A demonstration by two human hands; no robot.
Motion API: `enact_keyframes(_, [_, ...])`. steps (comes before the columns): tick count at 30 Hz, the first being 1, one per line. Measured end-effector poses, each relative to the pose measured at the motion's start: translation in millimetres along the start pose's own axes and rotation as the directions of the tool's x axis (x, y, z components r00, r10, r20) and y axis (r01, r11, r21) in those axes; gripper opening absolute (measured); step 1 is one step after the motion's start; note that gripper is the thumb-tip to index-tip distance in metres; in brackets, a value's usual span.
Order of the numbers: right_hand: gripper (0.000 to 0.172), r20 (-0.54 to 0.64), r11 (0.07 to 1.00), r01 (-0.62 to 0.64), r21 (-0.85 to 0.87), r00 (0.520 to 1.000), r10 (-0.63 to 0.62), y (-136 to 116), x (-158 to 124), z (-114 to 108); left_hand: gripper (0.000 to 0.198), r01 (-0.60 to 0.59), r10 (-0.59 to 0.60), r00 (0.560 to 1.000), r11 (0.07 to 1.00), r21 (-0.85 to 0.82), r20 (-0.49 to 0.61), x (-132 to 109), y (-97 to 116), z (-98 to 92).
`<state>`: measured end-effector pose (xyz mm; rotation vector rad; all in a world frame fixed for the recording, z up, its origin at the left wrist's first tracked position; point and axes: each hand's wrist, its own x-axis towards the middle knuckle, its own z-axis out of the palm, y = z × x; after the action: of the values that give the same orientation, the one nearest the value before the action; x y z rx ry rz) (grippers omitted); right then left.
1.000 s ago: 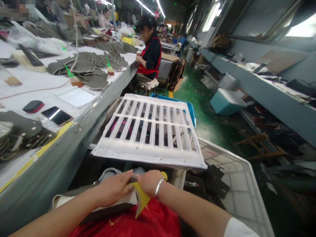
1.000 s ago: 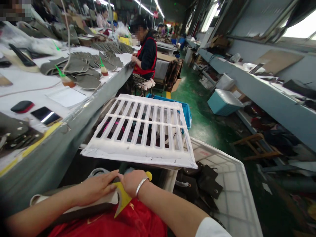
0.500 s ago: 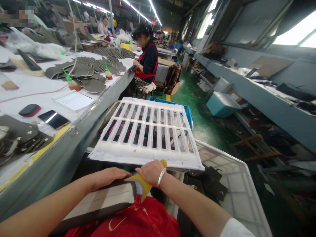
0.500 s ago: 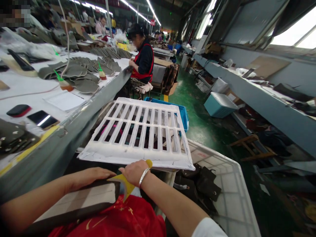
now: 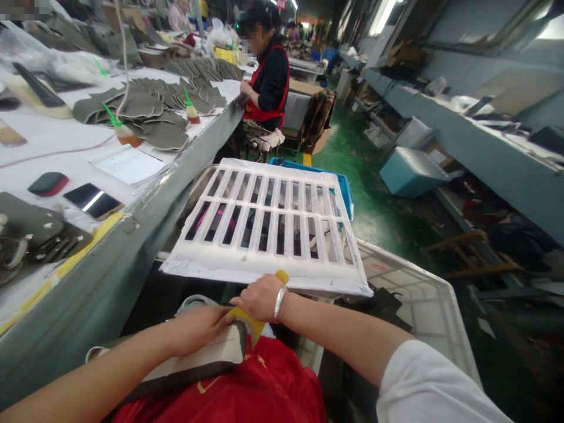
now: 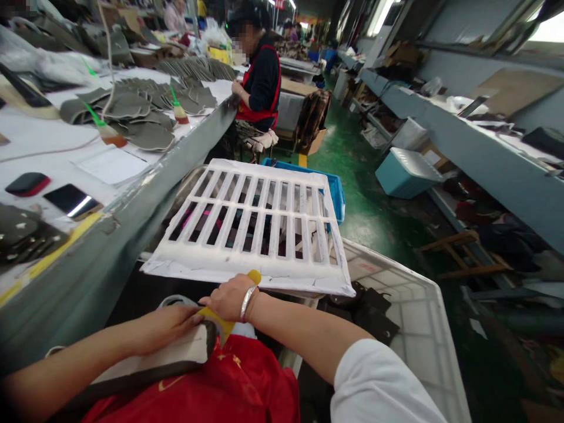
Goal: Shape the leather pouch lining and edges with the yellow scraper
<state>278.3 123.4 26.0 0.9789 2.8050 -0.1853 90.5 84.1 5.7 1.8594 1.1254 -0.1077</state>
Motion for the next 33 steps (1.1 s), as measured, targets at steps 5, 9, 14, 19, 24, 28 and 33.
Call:
enact_keyframes(5, [0.053, 0.023, 0.997, -0.054, 0.051, 0.998, 0.053, -1, -15, 9, 0.048, 0.034, -0.021, 0.998, 0.979, 0.202, -0.064, -2, 13, 12.7])
enact_keyframes(9, [0.042, 0.008, 0.998, -0.048, 0.048, 0.999, 0.047, -2, -25, 18, 0.053, 0.026, 0.011, 0.994, 0.945, 0.327, -0.11, -5, 22, 19.7])
enact_keyframes(14, [0.046, 0.023, 0.99, -0.113, 0.083, 0.994, 0.111, -9, -36, 18, 0.09, 0.03, 0.016, 0.995, 0.896, 0.443, -0.099, -7, 29, 29.3])
enact_keyframes(19, [0.05, 0.041, 0.979, -0.167, 0.12, 0.986, 0.164, -13, -38, 21, 0.081, -0.009, 0.044, 0.996, 0.915, 0.402, -0.076, -7, 28, 19.0])
enact_keyframes(24, [0.055, 0.185, 0.898, -0.363, 0.25, 0.928, 0.323, -2, -55, 32, 0.076, -0.007, -0.003, 0.999, 0.977, 0.213, 0.047, -21, 21, -3.5])
enact_keyframes(28, [0.067, 0.358, 0.58, -0.536, 0.613, 0.843, 0.401, 1, -94, 46, 0.106, 0.018, -0.015, 1.0, 0.954, 0.3, -0.013, -31, 20, 3.4])
enact_keyframes(33, [0.047, 0.463, 0.117, -0.462, 0.879, 0.886, 0.018, -9, -125, 60, 0.104, 0.067, -0.024, 0.994, 0.902, 0.426, -0.107, -28, 25, 21.5])
